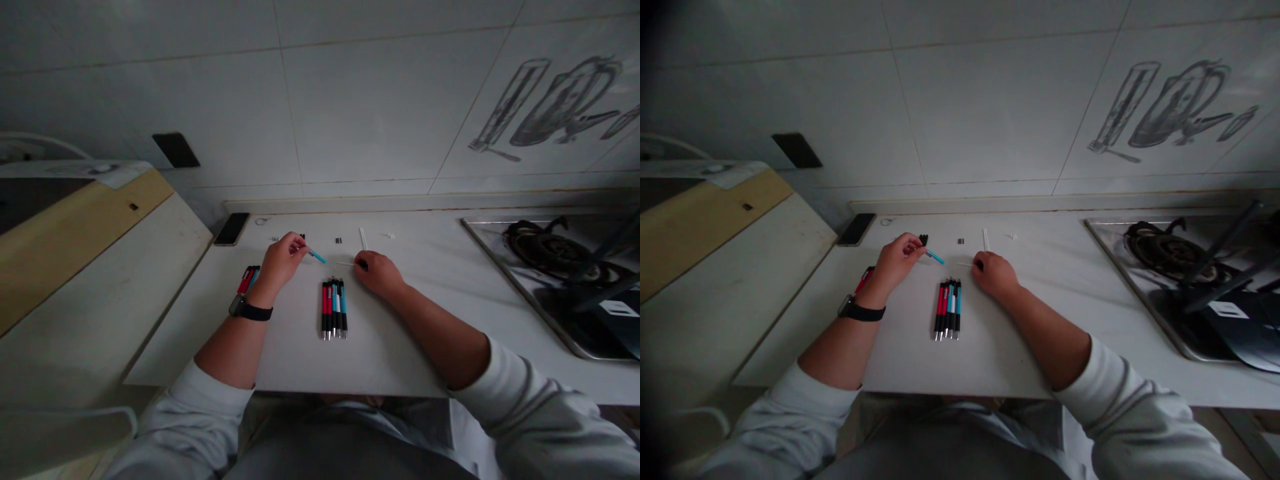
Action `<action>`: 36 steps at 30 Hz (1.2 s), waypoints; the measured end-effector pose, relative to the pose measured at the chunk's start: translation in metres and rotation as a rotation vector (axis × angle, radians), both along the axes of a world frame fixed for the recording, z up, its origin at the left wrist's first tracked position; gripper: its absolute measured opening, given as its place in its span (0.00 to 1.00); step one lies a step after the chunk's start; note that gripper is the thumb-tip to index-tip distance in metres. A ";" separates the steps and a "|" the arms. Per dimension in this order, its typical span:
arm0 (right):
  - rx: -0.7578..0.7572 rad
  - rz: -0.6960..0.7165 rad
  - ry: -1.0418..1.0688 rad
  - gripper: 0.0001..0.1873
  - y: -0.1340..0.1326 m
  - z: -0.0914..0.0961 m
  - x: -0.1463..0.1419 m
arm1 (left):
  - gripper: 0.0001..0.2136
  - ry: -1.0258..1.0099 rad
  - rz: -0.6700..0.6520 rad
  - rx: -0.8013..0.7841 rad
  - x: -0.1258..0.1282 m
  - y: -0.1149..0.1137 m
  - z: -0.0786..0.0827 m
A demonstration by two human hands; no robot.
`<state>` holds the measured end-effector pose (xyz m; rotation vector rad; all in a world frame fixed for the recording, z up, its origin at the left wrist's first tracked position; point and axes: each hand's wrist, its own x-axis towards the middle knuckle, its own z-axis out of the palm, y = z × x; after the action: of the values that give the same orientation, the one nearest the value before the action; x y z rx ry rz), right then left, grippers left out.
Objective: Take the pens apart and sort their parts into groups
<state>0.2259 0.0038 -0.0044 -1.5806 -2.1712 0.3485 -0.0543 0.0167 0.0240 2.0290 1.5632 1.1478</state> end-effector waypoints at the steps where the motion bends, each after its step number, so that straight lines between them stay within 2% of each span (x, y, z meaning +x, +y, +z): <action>1: 0.000 -0.002 -0.001 0.06 0.000 0.000 0.000 | 0.06 0.005 0.014 0.013 -0.004 -0.001 0.005; 5: -0.002 0.005 -0.014 0.07 0.001 0.000 0.001 | 0.07 -0.001 0.106 0.066 -0.033 0.001 0.023; 7: 0.002 0.014 -0.016 0.07 0.002 -0.001 0.002 | 0.08 0.001 0.115 0.028 -0.051 0.003 0.026; 13: 0.006 0.018 0.000 0.07 0.003 -0.003 0.003 | 0.07 0.158 0.005 -0.336 -0.091 0.006 0.013; 17: 0.015 0.017 -0.005 0.07 0.002 -0.003 0.003 | 0.06 0.230 -0.004 -0.434 -0.097 0.006 0.008; 22: 0.010 0.010 -0.022 0.07 0.001 -0.002 0.002 | 0.05 0.306 0.003 -0.408 -0.102 0.011 0.005; 28: 0.006 0.004 -0.019 0.08 0.002 -0.003 0.003 | 0.04 0.346 0.103 -0.386 -0.111 0.013 0.001; 36: 0.007 0.006 0.010 0.08 0.003 -0.002 0.003 | 0.04 0.367 0.081 -0.428 -0.112 0.013 -0.002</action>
<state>0.2287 0.0068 -0.0066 -1.5658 -2.1679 0.3489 -0.1667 0.0298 0.0220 1.9610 1.8806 0.4168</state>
